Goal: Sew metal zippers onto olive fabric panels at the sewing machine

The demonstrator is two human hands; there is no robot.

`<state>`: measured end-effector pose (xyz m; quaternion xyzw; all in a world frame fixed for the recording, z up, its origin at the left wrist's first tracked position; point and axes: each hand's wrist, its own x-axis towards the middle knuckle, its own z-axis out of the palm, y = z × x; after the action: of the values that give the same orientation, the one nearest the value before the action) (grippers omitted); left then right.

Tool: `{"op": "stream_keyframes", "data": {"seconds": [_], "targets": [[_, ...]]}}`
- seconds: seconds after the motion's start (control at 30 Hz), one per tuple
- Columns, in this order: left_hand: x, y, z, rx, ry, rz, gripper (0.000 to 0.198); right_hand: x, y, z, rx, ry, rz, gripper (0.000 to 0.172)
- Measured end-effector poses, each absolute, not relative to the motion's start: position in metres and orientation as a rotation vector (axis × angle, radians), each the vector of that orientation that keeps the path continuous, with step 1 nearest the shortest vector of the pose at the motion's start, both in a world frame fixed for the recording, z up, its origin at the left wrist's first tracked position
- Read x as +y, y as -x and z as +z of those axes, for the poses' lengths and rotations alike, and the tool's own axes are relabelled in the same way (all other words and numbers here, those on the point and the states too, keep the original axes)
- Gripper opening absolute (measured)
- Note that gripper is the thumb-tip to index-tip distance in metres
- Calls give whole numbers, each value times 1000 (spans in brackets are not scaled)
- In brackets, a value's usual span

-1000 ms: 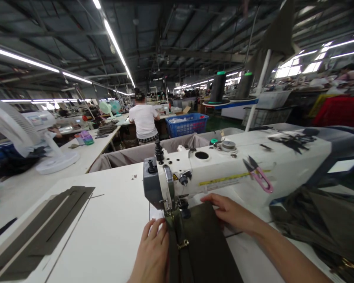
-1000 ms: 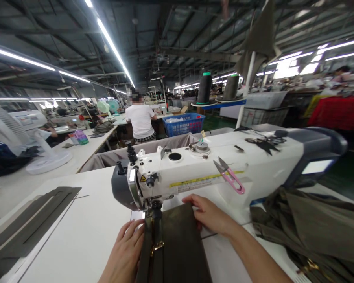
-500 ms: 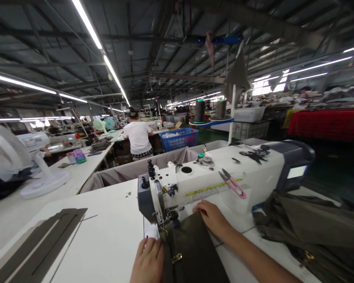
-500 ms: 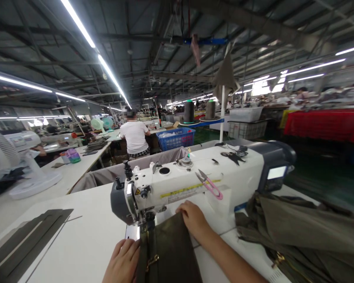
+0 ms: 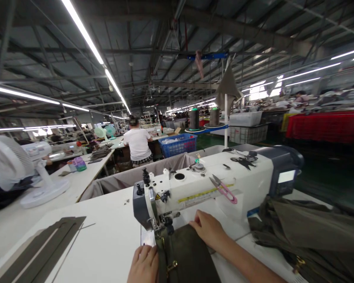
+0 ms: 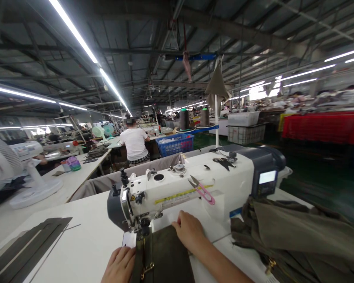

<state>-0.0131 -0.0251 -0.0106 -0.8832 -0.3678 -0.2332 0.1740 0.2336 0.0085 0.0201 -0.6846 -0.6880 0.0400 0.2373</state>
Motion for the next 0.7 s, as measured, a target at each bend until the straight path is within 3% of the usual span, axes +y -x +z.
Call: {"op": "stream_keyframes", "data": {"seconds": [0.27, 0.5, 0.7], "targets": [[-21, 0, -28, -1119, 2427, -877, 12, 15, -241, 9, -2085, 1713, -183, 7], [-54, -12, 23, -1390, 2615, -707, 28, 10, -238, 13, -2151, 1618, -266, 9], [-54, -8, 19, -1414, 2556, -878, 40, -30, -185, 9, -2193, 1047, -48, 24]]}}
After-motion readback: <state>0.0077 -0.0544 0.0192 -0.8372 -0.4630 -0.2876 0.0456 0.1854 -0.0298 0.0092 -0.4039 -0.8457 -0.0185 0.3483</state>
